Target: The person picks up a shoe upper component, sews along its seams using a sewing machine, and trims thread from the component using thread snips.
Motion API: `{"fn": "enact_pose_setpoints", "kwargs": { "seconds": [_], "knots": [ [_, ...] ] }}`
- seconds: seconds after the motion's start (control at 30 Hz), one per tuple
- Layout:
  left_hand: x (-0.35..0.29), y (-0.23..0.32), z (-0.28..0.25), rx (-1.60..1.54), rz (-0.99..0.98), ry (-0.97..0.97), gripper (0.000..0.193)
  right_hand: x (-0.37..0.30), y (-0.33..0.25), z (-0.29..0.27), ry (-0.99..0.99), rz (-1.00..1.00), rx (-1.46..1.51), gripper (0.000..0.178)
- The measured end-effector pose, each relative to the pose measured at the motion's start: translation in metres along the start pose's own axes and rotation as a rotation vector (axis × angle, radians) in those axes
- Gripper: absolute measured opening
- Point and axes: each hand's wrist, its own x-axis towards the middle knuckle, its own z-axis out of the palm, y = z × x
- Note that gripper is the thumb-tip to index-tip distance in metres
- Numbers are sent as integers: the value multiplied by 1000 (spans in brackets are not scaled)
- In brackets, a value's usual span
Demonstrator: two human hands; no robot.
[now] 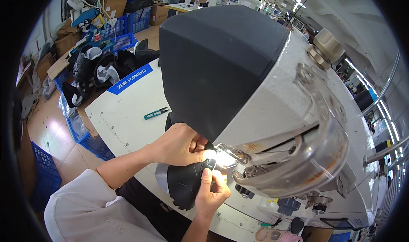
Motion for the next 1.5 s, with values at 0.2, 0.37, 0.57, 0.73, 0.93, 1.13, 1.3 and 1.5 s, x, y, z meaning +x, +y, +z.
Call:
{"fn": "enact_pose_setpoints", "kwargs": {
  "seconds": [0.2, 0.37, 0.57, 0.73, 0.93, 1.13, 1.3, 1.5],
  "knots": [
    [4, -5, 1, 65, 37, 10, 43, 4, 0, 3, 23, 32, -6, 14],
    [6, -7, -3, 61, 78, 20, 30, 4, -5, 8, 53, 59, -17, 16],
    [-9, 6, -19, -105, 73, -5, 27, -13, 6, -10, 103, 73, 120, 26],
    [-24, 24, 1, -265, 40, 24, 25, -12, 22, -19, -399, 528, 392, 51],
    [-13, 17, 6, 1, -33, -78, 41, -31, -7, -20, -295, 259, -50, 48],
    [-4, 15, 11, 112, 51, 23, 44, -31, -20, -13, -233, 49, -352, 50],
    [-16, 8, 13, -142, 37, -25, 22, -28, -10, -23, -242, 173, -176, 51],
    [-22, 10, 21, -220, 30, 28, 22, -22, -1, -29, -248, 110, -74, 52]
  ]
}}
